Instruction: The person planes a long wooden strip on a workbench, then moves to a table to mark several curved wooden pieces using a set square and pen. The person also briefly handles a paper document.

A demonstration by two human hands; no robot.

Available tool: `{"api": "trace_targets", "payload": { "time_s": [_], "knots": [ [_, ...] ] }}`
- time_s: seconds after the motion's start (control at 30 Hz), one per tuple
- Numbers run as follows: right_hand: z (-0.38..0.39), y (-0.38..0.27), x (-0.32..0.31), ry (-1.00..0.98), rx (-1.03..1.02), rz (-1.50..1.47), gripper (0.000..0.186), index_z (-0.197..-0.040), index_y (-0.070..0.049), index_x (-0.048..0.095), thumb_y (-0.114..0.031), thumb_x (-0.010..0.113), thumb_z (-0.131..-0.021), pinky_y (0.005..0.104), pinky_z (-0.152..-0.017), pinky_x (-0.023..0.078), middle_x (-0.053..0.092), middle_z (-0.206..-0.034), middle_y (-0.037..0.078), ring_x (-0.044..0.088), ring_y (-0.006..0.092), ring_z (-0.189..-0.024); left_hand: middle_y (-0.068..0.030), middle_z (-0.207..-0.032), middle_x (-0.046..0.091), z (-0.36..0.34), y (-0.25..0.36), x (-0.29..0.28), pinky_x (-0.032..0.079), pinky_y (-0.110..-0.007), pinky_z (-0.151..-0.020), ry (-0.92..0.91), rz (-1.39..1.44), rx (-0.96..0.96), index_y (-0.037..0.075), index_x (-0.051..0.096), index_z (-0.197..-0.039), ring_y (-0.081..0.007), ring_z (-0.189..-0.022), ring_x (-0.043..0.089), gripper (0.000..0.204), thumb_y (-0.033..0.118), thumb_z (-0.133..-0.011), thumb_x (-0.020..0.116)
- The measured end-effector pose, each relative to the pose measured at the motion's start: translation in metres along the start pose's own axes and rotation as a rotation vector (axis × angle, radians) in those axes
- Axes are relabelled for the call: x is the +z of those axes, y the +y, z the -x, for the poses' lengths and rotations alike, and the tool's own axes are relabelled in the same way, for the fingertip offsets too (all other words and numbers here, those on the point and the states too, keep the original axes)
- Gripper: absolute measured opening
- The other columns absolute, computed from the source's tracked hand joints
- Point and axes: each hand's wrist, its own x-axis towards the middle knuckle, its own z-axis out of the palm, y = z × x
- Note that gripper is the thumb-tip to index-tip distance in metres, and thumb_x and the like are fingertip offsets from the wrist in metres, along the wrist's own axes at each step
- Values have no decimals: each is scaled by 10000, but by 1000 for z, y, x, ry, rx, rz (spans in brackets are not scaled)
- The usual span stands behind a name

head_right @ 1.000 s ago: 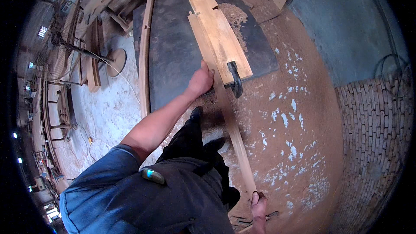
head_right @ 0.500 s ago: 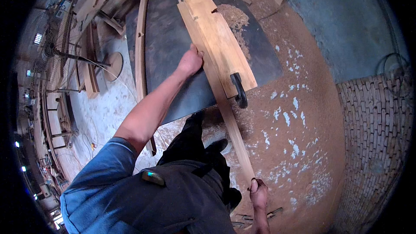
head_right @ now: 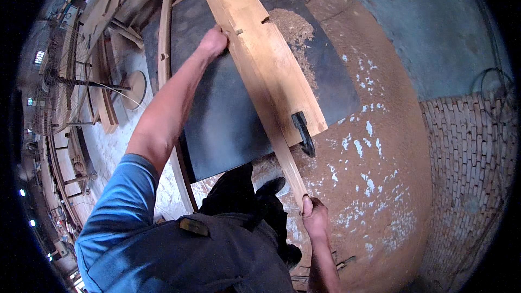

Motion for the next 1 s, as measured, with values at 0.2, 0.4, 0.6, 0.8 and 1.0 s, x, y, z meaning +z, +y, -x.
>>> {"api": "trace_targets", "payload": {
  "time_s": [0.2, 0.4, 0.6, 0.8, 1.0],
  "knots": [
    [-26, -56, 6, 30, -76, 51, 609, -799, 49, 623, -515, 432, -921, 460, -700, 479, 622, -740, 258, 624, 421, -772, -275, -1049, 630, -54, -12, -22, 479, -413, -853, 75, -38, 74, -75, 562, -1131, -382, -985, 619, 369, 212, -914, 477],
    [-41, -23, 22, 177, -96, -95, 601, -801, 60, 618, -523, 512, -895, 407, -604, 482, 616, -692, 205, 622, 316, -641, -215, -941, 665, 10, 34, -20, 515, -402, -660, -111, 234, -97, -61, 565, -1104, -336, -749, 663, 370, 261, -926, 518],
    [20, 10, 29, -135, 272, -844, 570, -967, 6, 531, -560, 484, -915, 253, -403, 435, 571, -659, 77, 547, 143, -497, -209, -1067, 648, 150, 27, 49, 467, -371, -852, -112, 37, 70, -45, 518, -1193, -312, -937, 638, 401, 251, -922, 522],
    [14, -13, 56, -253, 323, -1138, 491, -910, -46, 514, -521, 398, -962, 295, -387, 369, 549, -638, 68, 465, 151, -441, -332, -1106, 577, 156, 39, 51, 425, -439, -951, -115, -8, 79, -107, 441, -1173, -442, -1077, 555, 442, 258, -926, 480],
    [12, -37, 50, -236, 343, -997, 462, -797, -86, 478, -494, 358, -977, 283, -327, 279, 465, -535, 47, 372, 147, -365, -346, -1094, 573, 156, 51, 41, 424, -442, -953, -90, 17, 30, -123, 421, -1174, -441, -1073, 558, 445, 237, -923, 495]
  ]
}}
